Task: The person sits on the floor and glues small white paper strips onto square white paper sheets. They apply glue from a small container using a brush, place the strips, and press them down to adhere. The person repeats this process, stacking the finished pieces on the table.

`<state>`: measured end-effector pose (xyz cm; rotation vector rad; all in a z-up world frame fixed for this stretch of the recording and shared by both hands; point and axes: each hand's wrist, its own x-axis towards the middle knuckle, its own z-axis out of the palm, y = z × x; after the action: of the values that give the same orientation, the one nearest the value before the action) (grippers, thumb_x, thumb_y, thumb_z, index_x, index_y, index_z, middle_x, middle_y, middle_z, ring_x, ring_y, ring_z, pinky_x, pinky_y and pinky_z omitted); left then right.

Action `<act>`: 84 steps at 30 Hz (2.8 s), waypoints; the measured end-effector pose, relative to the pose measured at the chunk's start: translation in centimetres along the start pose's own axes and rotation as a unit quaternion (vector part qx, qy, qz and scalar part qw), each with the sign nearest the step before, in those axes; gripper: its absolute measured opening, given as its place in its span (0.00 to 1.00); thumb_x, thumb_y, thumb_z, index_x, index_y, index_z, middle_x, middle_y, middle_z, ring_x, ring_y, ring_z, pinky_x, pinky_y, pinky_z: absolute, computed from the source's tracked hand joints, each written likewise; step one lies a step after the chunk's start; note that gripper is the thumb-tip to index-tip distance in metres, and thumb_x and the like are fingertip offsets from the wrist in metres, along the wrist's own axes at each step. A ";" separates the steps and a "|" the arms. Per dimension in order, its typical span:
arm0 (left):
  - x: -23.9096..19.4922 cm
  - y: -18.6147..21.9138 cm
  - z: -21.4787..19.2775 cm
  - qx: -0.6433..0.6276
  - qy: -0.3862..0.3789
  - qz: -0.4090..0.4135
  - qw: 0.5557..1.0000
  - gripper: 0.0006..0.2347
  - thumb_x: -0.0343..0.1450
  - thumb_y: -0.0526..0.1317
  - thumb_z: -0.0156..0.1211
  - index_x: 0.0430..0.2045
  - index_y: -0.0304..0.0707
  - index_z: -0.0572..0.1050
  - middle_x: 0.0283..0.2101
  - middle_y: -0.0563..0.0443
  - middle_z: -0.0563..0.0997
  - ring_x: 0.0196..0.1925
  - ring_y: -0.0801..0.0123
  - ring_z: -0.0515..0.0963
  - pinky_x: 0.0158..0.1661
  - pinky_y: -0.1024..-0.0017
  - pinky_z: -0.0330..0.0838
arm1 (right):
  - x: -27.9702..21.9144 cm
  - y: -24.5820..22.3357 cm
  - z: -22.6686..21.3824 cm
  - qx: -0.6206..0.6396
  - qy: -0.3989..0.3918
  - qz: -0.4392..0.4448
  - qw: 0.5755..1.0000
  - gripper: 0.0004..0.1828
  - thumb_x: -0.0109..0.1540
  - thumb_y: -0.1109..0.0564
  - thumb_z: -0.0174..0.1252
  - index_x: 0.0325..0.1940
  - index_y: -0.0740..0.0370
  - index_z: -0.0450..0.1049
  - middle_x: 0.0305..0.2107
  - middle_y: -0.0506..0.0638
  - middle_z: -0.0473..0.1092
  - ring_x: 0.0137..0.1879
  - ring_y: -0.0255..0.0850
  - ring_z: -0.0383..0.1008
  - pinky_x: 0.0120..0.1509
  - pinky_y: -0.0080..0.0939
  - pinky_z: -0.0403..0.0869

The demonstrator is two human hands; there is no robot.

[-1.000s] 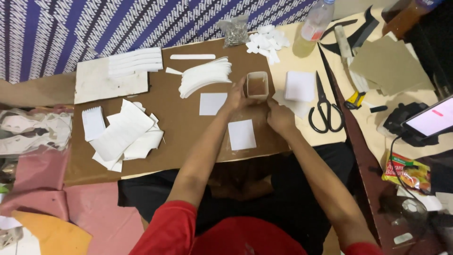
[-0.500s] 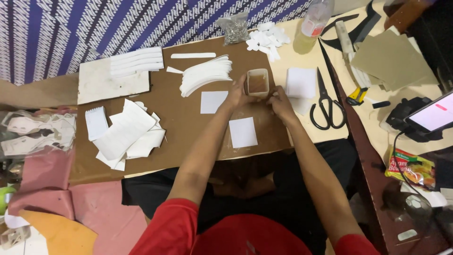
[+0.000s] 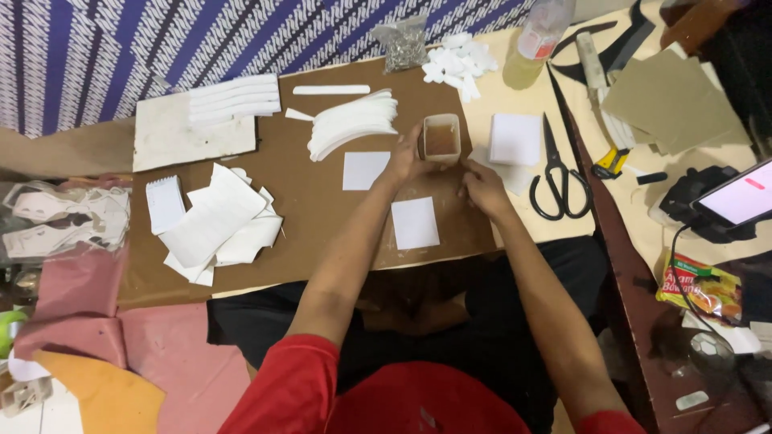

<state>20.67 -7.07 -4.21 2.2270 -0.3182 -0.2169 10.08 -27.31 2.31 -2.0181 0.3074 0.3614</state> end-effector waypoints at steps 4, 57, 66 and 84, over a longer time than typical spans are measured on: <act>-0.1 0.1 0.2 0.032 0.000 -0.001 1.000 0.55 0.53 0.63 0.81 0.73 0.54 0.50 0.70 0.45 0.68 0.74 0.50 0.61 0.76 0.62 0.48 | -3.1 0.6 -1.5 0.007 0.019 -0.063 0.998 0.22 0.65 0.57 0.43 0.57 0.50 0.77 0.30 0.53 0.74 0.28 0.43 0.75 0.39 0.45 0.74; -18.8 12.5 -11.9 -0.220 -0.165 0.121 0.954 0.12 0.66 0.39 0.73 0.39 0.36 0.81 0.26 0.46 0.84 0.29 0.71 0.82 0.33 0.75 0.75 | -21.0 -11.4 -0.4 -0.045 0.044 -0.284 0.957 0.42 0.61 0.49 0.67 0.73 0.64 0.55 0.51 0.63 0.73 0.61 0.62 0.72 0.68 0.64 0.67; -23.4 8.2 -6.7 -0.502 0.003 0.005 0.865 0.12 0.69 0.33 0.70 0.43 0.28 0.77 0.34 0.39 0.84 0.33 0.60 0.87 0.33 0.67 0.85 | -17.9 -4.7 0.4 0.165 0.029 -0.258 0.952 0.39 0.64 0.68 0.61 0.76 0.58 0.55 0.35 0.55 0.76 0.37 0.36 0.76 0.44 0.34 0.76; -19.2 -0.3 -1.6 -0.429 0.077 -0.155 0.887 0.09 0.70 0.31 0.66 0.42 0.27 0.80 0.36 0.36 0.81 0.36 0.59 0.86 0.39 0.67 0.86 | -7.5 -2.4 -1.1 -0.053 -0.051 -0.137 0.988 0.39 0.55 0.57 0.70 0.70 0.51 0.65 0.33 0.48 0.76 0.44 0.45 0.78 0.55 0.48 0.75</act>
<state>2.86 0.02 -2.54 1.3813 0.2072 -0.2799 4.13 -26.78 7.63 -2.1033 -0.0539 0.3108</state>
